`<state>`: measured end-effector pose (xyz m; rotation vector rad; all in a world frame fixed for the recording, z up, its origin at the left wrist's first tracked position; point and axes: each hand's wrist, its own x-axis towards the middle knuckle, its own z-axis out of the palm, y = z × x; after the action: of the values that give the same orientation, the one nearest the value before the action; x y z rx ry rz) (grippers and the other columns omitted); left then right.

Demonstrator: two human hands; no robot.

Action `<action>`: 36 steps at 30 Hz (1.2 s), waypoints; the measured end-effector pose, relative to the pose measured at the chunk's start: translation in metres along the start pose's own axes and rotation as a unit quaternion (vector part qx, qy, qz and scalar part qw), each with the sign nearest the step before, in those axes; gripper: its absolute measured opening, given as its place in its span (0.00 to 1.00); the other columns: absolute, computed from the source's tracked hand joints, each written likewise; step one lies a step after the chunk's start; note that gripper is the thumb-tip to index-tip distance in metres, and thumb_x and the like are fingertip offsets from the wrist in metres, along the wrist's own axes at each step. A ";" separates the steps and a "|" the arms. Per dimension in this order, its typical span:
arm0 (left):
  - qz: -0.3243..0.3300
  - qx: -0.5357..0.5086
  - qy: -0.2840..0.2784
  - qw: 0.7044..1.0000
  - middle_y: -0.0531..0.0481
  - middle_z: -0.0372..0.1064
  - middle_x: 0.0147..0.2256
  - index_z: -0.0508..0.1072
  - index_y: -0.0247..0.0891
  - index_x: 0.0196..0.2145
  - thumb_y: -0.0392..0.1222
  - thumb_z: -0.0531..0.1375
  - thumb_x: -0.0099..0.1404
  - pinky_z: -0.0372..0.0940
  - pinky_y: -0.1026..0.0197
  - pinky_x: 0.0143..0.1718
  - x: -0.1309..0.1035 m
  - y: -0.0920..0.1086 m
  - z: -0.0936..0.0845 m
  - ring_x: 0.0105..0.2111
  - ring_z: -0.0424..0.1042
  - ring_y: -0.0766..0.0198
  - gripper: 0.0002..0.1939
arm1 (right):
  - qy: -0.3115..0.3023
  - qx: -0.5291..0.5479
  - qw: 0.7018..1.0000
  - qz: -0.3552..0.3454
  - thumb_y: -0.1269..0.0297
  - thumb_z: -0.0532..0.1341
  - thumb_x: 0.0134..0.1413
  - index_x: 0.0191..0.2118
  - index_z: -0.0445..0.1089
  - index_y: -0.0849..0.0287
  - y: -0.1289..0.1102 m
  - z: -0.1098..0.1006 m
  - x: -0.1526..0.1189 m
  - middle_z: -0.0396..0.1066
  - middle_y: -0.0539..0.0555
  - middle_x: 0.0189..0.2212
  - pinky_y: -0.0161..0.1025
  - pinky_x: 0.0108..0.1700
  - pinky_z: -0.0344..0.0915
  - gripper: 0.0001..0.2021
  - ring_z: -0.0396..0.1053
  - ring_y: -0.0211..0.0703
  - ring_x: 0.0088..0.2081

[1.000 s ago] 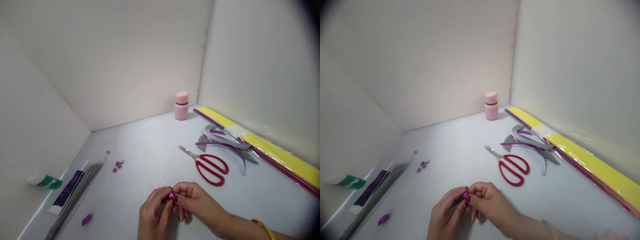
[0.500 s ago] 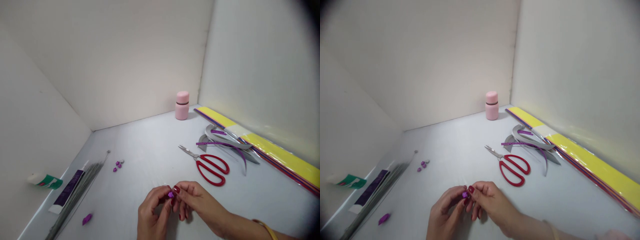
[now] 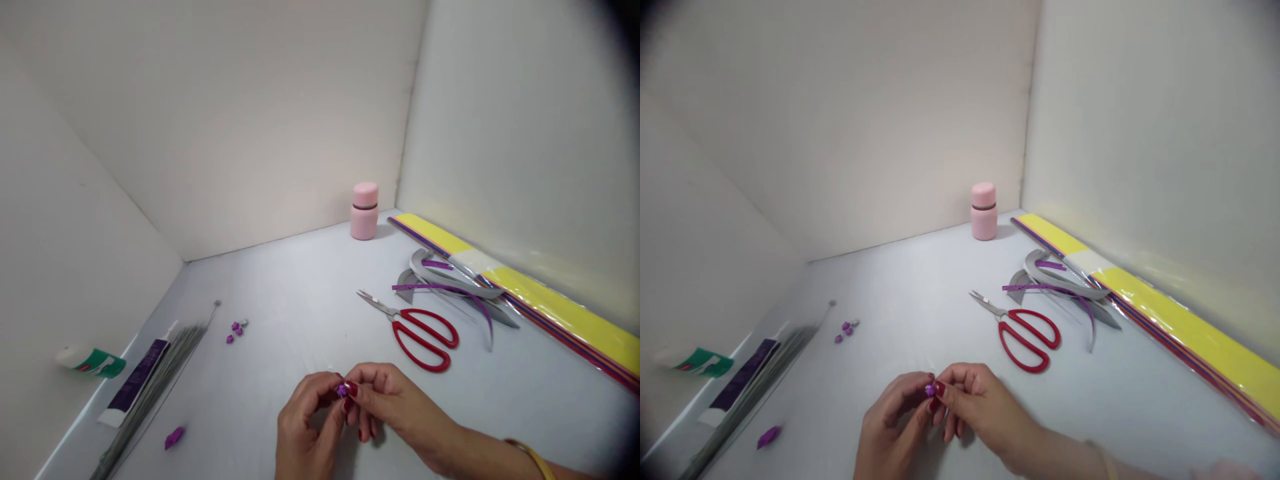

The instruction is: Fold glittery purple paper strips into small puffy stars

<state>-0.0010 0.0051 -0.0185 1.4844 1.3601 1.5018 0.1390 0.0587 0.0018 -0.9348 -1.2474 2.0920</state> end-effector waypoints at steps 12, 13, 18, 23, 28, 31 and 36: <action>0.014 0.015 0.005 1.000 0.48 0.73 0.33 0.73 0.41 0.36 0.32 0.59 0.58 0.69 0.60 0.31 0.000 -0.001 0.002 0.31 0.73 0.61 0.09 | 0.002 -0.008 1.000 0.007 0.46 0.64 0.42 0.28 0.67 0.64 0.000 0.000 0.001 0.67 0.48 0.19 0.28 0.19 0.53 0.22 0.62 0.30 0.16; 0.020 0.023 0.010 0.999 0.48 0.73 0.32 0.73 0.41 0.37 0.31 0.59 0.57 0.69 0.61 0.31 -0.001 -0.001 0.002 0.31 0.73 0.62 0.10 | 0.001 -0.010 1.000 0.005 0.46 0.64 0.42 0.28 0.67 0.64 0.001 0.000 0.001 0.67 0.48 0.18 0.28 0.19 0.53 0.22 0.62 0.30 0.16; 0.061 0.052 0.023 0.997 0.50 0.72 0.29 0.74 0.39 0.34 0.29 0.58 0.56 0.68 0.64 0.29 -0.001 -0.001 0.002 0.29 0.72 0.64 0.10 | -0.002 -0.026 1.000 0.006 0.46 0.64 0.42 0.27 0.66 0.64 0.008 -0.005 0.004 0.67 0.48 0.18 0.28 0.19 0.54 0.22 0.62 0.29 0.16; -0.017 0.150 0.064 0.986 0.47 0.74 0.31 0.75 0.37 0.34 0.35 0.57 0.60 0.69 0.63 0.32 0.011 0.008 -0.021 0.32 0.73 0.63 0.08 | -0.011 -0.051 0.999 0.008 0.46 0.60 0.46 0.29 0.65 0.62 0.015 -0.010 0.011 0.69 0.50 0.21 0.28 0.18 0.53 0.21 0.64 0.31 0.16; -0.067 0.238 0.128 0.960 0.46 0.75 0.34 0.76 0.38 0.35 0.39 0.56 0.61 0.69 0.58 0.36 0.030 0.011 -0.076 0.34 0.74 0.59 0.09 | 0.008 -0.072 0.997 0.027 0.44 0.60 0.45 0.29 0.66 0.62 0.015 -0.011 0.011 0.69 0.51 0.20 0.29 0.18 0.52 0.21 0.65 0.32 0.16; -0.080 0.303 0.156 0.937 0.46 0.74 0.35 0.76 0.38 0.35 0.39 0.56 0.60 0.67 0.56 0.34 0.039 0.003 -0.114 0.35 0.73 0.56 0.09 | -0.001 -0.082 0.996 0.034 0.44 0.60 0.45 0.29 0.67 0.61 0.016 -0.011 0.011 0.69 0.51 0.20 0.30 0.18 0.52 0.21 0.64 0.33 0.16; -0.097 0.386 0.176 0.900 0.45 0.73 0.36 0.75 0.37 0.38 0.39 0.55 0.61 0.65 0.53 0.36 0.052 -0.018 -0.152 0.32 0.71 0.55 0.11 | -0.020 -0.086 0.996 0.033 0.45 0.60 0.46 0.29 0.67 0.61 0.020 -0.012 0.013 0.70 0.52 0.21 0.30 0.19 0.52 0.20 0.65 0.32 0.17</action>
<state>-0.1598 0.0223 0.0057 1.4676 2.4471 1.1808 0.1388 0.0656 -0.0237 -1.0258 -1.4550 2.0873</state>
